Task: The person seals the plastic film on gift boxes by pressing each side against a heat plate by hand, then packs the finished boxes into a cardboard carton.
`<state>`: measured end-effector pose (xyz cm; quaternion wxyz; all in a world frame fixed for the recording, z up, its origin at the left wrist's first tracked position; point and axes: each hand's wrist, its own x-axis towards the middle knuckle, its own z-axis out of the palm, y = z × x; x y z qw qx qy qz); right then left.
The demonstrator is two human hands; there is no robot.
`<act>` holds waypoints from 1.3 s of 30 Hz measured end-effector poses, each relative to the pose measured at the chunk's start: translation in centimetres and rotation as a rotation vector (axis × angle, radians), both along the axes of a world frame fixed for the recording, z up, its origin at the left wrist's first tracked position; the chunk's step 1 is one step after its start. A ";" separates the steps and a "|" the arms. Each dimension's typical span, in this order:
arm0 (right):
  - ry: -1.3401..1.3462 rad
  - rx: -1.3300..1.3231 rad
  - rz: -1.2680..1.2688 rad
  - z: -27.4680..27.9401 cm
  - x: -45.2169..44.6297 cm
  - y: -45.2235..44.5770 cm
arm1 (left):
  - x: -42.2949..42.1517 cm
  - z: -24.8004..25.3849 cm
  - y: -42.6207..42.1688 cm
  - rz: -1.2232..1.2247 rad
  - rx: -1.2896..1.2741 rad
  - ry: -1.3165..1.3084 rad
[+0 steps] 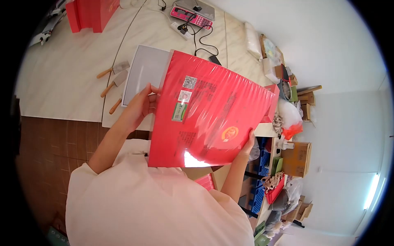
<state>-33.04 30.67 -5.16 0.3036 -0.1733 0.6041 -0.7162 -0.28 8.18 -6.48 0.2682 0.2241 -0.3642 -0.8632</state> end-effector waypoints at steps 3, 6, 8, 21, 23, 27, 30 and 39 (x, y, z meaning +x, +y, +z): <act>0.040 0.042 0.031 1.1 0.2 -0.4 | 0.5 -0.3 1.0 0.008 -0.142 0.023; 0.080 0.035 0.001 1.9 0.4 -0.8 | 0.9 -0.1 1.9 0.025 -0.285 -0.035; 0.105 0.036 -0.067 3.7 1.6 -1.5 | 1.1 -1.0 2.1 0.023 -0.330 -0.092; 1.638 -0.232 0.473 17.3 13.9 -7.0 | 2.9 -10.2 -1.1 0.250 -0.094 0.187; 1.659 -0.222 0.582 17.9 14.2 -7.7 | 3.2 -9.5 -2.2 0.182 -0.003 0.302; 1.555 -0.195 0.580 18.4 14.0 -9.1 | 3.2 -8.0 -2.5 0.121 0.069 0.342; 1.537 -0.128 0.612 17.8 14.1 -9.4 | 3.5 -6.5 -1.4 0.152 0.174 0.310; 1.474 -0.165 0.598 17.1 13.9 -9.5 | 4.1 -8.2 -1.5 0.272 0.057 0.169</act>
